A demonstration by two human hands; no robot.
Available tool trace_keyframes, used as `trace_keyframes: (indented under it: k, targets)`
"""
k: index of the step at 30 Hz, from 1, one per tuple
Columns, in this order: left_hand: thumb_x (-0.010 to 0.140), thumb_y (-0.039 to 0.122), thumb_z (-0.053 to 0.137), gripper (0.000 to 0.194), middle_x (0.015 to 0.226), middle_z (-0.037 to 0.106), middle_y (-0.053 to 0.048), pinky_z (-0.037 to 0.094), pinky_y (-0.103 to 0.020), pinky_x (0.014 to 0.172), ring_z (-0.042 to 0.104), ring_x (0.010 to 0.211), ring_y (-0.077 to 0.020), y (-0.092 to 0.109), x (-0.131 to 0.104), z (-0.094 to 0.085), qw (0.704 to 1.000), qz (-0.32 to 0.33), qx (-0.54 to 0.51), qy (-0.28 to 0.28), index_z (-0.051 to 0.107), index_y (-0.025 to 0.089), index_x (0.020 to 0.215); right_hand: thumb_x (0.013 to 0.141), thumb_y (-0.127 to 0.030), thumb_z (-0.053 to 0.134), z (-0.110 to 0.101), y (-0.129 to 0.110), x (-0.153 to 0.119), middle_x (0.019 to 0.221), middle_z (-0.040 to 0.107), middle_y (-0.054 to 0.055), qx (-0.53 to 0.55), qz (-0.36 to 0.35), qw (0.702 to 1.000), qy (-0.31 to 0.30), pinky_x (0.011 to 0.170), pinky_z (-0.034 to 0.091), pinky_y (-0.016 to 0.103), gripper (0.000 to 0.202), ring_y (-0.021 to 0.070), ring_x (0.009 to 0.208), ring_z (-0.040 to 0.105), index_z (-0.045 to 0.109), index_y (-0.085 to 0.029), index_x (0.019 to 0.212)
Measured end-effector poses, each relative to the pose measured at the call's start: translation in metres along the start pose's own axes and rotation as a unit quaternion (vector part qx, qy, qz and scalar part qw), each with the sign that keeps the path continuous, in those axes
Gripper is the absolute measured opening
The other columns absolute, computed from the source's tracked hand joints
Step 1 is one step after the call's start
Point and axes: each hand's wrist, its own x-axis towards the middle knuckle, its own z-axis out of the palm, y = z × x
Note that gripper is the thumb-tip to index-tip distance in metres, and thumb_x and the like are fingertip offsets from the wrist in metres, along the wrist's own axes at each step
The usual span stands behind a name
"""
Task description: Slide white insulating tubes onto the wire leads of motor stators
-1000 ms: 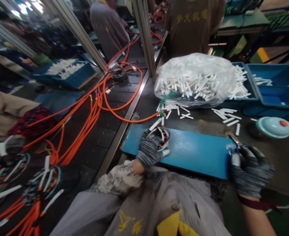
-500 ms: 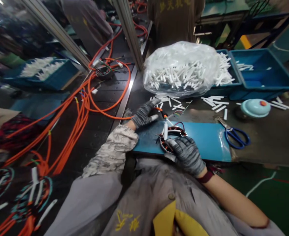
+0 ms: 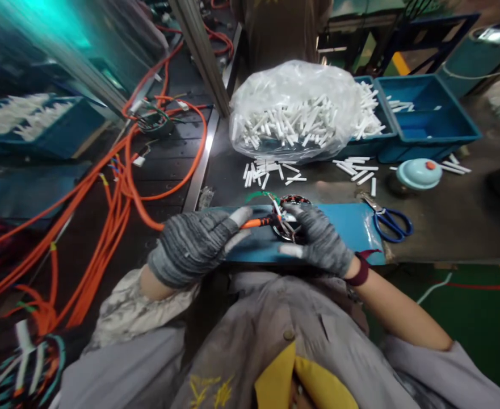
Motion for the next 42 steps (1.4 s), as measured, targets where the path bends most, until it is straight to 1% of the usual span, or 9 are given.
trace_keyframes:
  k: [3, 7, 12, 15, 21, 25, 30, 36, 42]
  targets:
    - [0.098, 0.063, 0.048, 0.049, 0.098, 0.076, -0.010, 0.059, -0.055, 0.088, 0.073, 0.095, -0.0349, 0.015, 0.021, -0.001, 0.996, 0.064, 0.051, -0.019, 0.075, 0.035, 0.129, 0.099, -0.045, 0.060, 0.017, -0.007, 0.023, 0.110, 0.076, 0.010, 0.079, 0.015, 0.995, -0.054, 0.095, 0.054, 0.041, 0.034, 0.0239, 0.101, 0.069, 0.072, -0.018, 0.117]
    - [0.101, 0.059, 0.043, 0.051, 0.115, 0.078, -0.007, 0.055, -0.048, 0.101, 0.071, 0.110, -0.0314, -0.011, 0.068, 0.013, 0.992, 0.050, 0.060, -0.098, 0.073, 0.030, 0.131, 0.095, -0.057, 0.064, -0.008, 0.005, 0.044, 0.087, 0.075, 0.006, 0.136, -0.046, 0.969, -0.199, 0.082, 0.054, 0.035, 0.041, 0.0207, 0.082, 0.066, 0.076, -0.018, 0.096]
    - [0.100, 0.054, 0.049, 0.048, 0.103, 0.080, -0.004, 0.055, -0.033, 0.092, 0.073, 0.098, -0.0236, -0.056, 0.093, 0.034, 0.938, 0.001, 0.015, -0.345, 0.075, 0.024, 0.126, 0.094, -0.057, 0.068, -0.058, 0.025, 0.018, 0.118, 0.077, 0.008, 0.079, 0.034, 0.996, -0.013, 0.099, 0.054, 0.044, 0.047, 0.0273, 0.108, 0.071, 0.072, -0.025, 0.128]
    - [0.096, 0.048, 0.057, 0.047, 0.118, 0.075, -0.008, 0.053, -0.042, 0.103, 0.069, 0.113, -0.0274, -0.055, 0.082, 0.039, 0.961, 0.081, 0.047, -0.261, 0.069, 0.024, 0.134, 0.100, -0.043, 0.063, -0.057, 0.034, -0.014, 0.120, 0.078, 0.006, 0.058, 0.050, 0.995, 0.060, 0.105, 0.055, 0.045, 0.032, 0.0256, 0.113, 0.072, 0.073, -0.028, 0.125]
    - [0.093, 0.024, 0.058, 0.044, 0.147, 0.055, -0.019, 0.049, -0.047, 0.114, 0.057, 0.136, -0.0286, 0.011, 0.067, 0.068, 0.955, 0.292, -0.042, 0.008, 0.060, 0.015, 0.136, 0.100, -0.034, 0.065, -0.020, 0.050, -0.021, 0.144, 0.066, 0.008, 0.132, -0.084, 0.987, -0.019, 0.119, 0.046, 0.051, 0.039, 0.0259, 0.142, 0.056, 0.065, -0.030, 0.139]
    - [0.092, 0.050, 0.071, 0.052, 0.129, 0.070, -0.016, 0.053, -0.050, 0.107, 0.068, 0.118, -0.0319, 0.045, 0.068, 0.091, 0.971, 0.221, 0.021, -0.084, 0.067, 0.014, 0.130, 0.101, -0.030, 0.064, -0.013, 0.053, -0.005, 0.151, 0.061, 0.007, 0.163, -0.126, 0.976, -0.064, 0.124, 0.041, 0.050, 0.042, 0.0243, 0.147, 0.049, 0.061, -0.032, 0.142]
    - [0.100, 0.049, 0.061, 0.043, 0.108, 0.079, -0.010, 0.056, -0.044, 0.095, 0.074, 0.100, -0.0285, 0.050, 0.066, 0.085, 0.963, 0.125, 0.086, -0.221, 0.072, 0.019, 0.129, 0.103, -0.026, 0.058, -0.018, 0.054, -0.003, 0.149, 0.063, 0.007, 0.169, -0.139, 0.971, -0.101, 0.123, 0.041, 0.049, 0.044, 0.0234, 0.149, 0.047, 0.057, -0.034, 0.146]
    - [0.105, 0.042, 0.055, 0.034, 0.108, 0.078, -0.010, 0.054, -0.042, 0.098, 0.072, 0.102, -0.0264, 0.032, 0.055, 0.080, 0.982, 0.090, 0.089, -0.141, 0.077, 0.018, 0.115, 0.098, -0.043, 0.068, -0.010, 0.053, 0.007, 0.131, 0.071, 0.010, 0.101, -0.164, 0.979, -0.064, 0.099, 0.055, 0.043, 0.050, 0.0248, 0.117, 0.067, 0.058, -0.030, 0.145]
    - [0.106, 0.030, 0.049, 0.034, 0.123, 0.076, -0.010, 0.052, -0.040, 0.108, 0.070, 0.115, -0.0236, 0.017, 0.046, 0.095, 0.989, 0.092, 0.019, -0.118, 0.071, 0.017, 0.128, 0.099, -0.054, 0.061, 0.006, 0.051, 0.018, 0.095, 0.076, 0.008, 0.042, -0.145, 0.988, -0.039, 0.084, 0.048, 0.038, 0.040, 0.0228, 0.086, 0.067, 0.073, -0.022, 0.121]
